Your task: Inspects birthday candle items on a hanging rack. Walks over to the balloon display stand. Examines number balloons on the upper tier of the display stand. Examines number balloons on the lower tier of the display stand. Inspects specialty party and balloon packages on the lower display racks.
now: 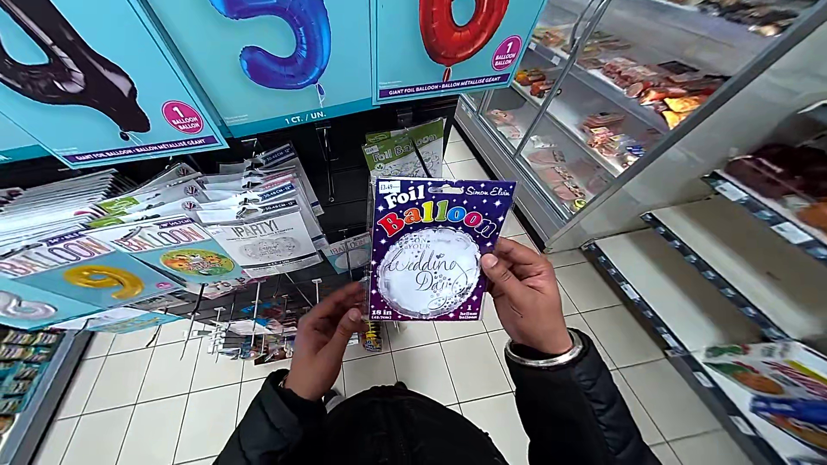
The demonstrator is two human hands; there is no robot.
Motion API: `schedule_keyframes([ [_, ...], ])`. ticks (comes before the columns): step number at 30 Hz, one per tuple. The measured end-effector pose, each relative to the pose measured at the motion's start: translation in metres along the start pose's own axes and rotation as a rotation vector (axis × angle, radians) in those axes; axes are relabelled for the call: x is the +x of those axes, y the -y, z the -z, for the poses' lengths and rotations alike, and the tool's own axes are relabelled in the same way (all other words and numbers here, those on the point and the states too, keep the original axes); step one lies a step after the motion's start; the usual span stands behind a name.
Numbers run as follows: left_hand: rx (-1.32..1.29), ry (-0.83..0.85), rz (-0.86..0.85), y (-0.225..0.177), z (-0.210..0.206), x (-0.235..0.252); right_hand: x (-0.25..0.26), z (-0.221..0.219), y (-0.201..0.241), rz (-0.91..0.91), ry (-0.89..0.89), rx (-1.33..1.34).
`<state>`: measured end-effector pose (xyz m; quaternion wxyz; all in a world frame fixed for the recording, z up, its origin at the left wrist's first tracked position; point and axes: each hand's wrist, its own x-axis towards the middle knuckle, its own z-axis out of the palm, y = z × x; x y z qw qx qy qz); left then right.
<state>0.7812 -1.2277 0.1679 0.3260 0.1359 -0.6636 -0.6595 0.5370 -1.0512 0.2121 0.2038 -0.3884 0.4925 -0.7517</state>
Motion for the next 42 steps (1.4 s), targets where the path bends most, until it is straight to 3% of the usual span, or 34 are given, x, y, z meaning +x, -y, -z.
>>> schedule_keyframes([
  [7,-0.156,0.043,-0.026,-0.0019,-0.0064,0.0047,0.0003,0.0009,-0.0015,0.065,0.024,-0.034],
  [21,-0.018,-0.093,-0.051,0.0031,-0.0085,0.0035,0.0010,0.0054,0.0018,-0.017,0.119,-0.186],
  [42,-0.064,-0.127,-0.059,0.0031,-0.0021,-0.0023,-0.0025,0.0057,0.0048,0.086,0.036,-0.259],
])
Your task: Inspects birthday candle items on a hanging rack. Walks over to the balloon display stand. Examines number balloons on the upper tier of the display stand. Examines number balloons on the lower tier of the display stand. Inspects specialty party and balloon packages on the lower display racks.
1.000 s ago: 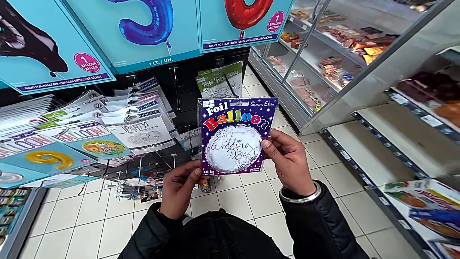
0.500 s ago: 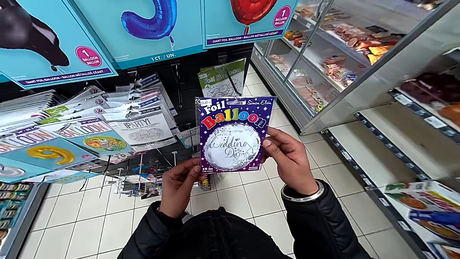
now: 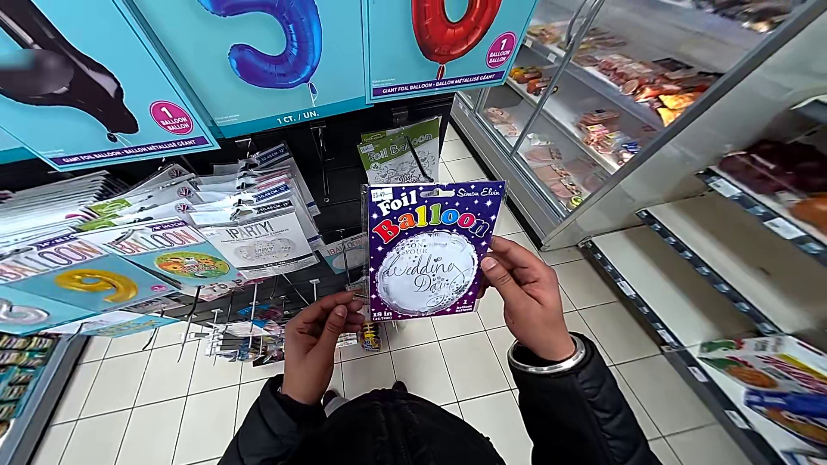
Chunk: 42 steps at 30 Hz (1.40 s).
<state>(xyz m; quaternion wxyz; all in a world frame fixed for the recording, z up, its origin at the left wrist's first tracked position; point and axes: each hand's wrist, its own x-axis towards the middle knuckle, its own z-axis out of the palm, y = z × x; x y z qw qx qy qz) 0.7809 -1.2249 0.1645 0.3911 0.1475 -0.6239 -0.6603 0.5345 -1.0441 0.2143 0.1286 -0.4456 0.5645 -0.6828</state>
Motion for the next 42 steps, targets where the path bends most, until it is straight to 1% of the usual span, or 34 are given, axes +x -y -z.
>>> schedule_keyframes([
  [6,-0.003,-0.004,-0.001,-0.001,0.002,-0.001,0.000,0.002,0.000,0.024,-0.017,-0.013],
  [10,0.015,-0.015,0.000,-0.002,0.002,-0.002,0.004,0.004,0.000,-0.013,-0.030,-0.036],
  [14,0.006,-0.004,-0.005,-0.001,0.003,-0.002,0.019,0.006,-0.019,-0.031,-0.047,-0.005],
  [20,0.023,-0.008,-0.005,0.000,0.001,0.000,0.040,0.006,-0.044,-0.097,-0.059,-0.083],
  [29,0.046,-0.012,-0.008,0.001,0.001,0.003,0.045,0.005,-0.055,-0.109,-0.098,-0.182],
  [32,0.055,-0.005,0.007,0.001,-0.003,0.010,0.057,0.004,-0.065,-0.100,-0.112,-0.289],
  [35,0.123,0.005,0.008,0.004,-0.009,0.022,0.066,0.003,-0.069,-0.115,-0.105,-0.363],
  [39,0.238,-0.050,0.006,0.015,-0.017,0.050,0.068,0.002,-0.069,-0.115,-0.095,-0.365],
  [42,0.316,-0.062,-0.006,0.024,-0.021,0.076,0.063,0.006,-0.070,-0.089,-0.103,-0.360],
])
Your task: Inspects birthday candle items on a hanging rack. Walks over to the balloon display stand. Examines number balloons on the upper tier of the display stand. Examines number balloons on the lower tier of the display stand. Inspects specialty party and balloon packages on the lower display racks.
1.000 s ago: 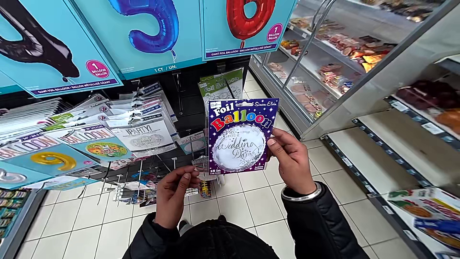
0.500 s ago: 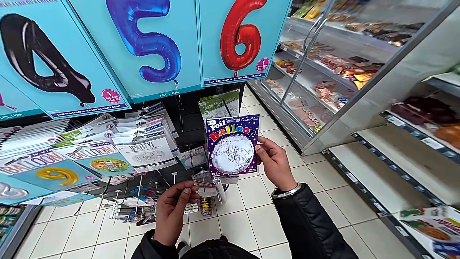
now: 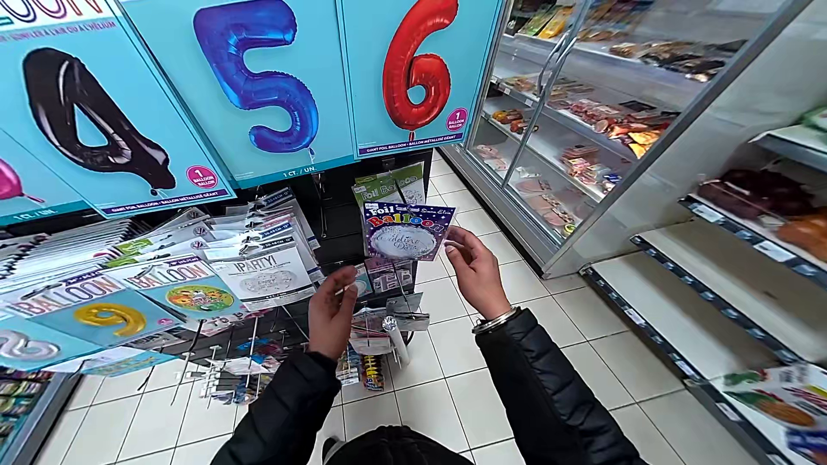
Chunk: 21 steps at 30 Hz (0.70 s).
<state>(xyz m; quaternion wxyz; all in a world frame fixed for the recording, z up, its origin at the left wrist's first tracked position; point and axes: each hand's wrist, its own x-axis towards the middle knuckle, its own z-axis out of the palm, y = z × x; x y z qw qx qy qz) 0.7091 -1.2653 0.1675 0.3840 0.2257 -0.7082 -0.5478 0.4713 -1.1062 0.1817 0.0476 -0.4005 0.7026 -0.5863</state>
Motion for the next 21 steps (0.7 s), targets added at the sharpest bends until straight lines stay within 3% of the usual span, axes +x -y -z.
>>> schedule_keyframes([
  [13,0.074,0.068,-0.171,-0.013,-0.022,0.072,-0.061,0.040,0.013,-0.029,-0.135,0.057],
  [21,-0.020,0.185,-0.063,-0.021,-0.025,0.077,-0.065,0.044,0.016,-0.057,-0.157,0.084],
])
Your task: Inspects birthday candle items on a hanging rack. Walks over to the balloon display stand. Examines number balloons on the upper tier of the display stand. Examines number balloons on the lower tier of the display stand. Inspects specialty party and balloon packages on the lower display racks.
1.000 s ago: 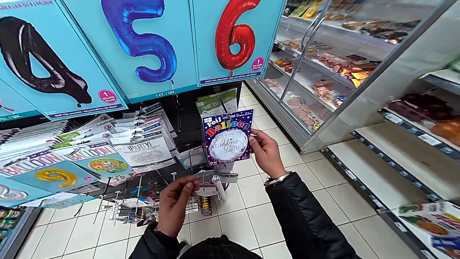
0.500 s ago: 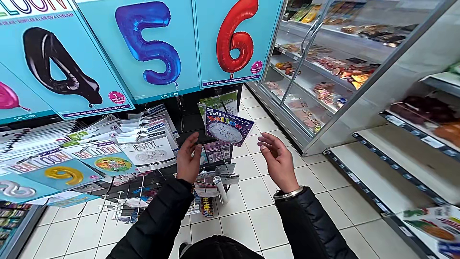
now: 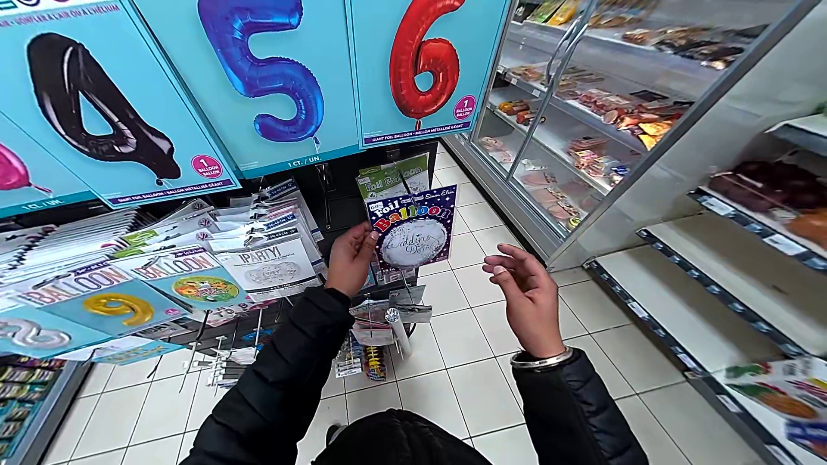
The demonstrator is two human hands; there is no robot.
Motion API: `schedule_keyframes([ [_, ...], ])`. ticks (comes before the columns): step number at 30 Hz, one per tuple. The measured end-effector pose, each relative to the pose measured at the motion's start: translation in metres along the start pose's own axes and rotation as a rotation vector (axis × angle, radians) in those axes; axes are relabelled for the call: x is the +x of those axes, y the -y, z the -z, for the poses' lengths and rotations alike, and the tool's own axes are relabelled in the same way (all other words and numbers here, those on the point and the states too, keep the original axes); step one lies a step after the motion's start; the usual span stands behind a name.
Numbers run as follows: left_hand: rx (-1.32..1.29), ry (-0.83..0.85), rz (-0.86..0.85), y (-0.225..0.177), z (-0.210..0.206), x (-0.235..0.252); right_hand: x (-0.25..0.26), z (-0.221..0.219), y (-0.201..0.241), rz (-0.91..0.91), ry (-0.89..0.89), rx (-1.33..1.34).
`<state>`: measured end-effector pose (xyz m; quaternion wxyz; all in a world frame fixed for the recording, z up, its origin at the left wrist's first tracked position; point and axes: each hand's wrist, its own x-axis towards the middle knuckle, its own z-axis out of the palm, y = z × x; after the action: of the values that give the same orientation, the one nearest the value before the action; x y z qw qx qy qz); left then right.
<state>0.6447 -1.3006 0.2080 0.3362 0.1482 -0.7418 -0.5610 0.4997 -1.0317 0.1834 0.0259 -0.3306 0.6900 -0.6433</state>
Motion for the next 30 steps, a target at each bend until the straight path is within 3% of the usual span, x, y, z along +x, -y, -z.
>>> schedule_keyframes([
  [7,-0.139,0.101,0.104,-0.033,0.006,-0.038,0.000,-0.001,-0.013,0.024,-0.026,0.040],
  [16,-0.200,0.107,0.013,-0.082,0.018,-0.055,0.000,-0.007,-0.011,0.036,-0.032,0.130],
  [30,-0.200,0.101,-0.043,-0.094,0.023,-0.058,-0.001,-0.011,-0.007,0.048,-0.023,0.113],
])
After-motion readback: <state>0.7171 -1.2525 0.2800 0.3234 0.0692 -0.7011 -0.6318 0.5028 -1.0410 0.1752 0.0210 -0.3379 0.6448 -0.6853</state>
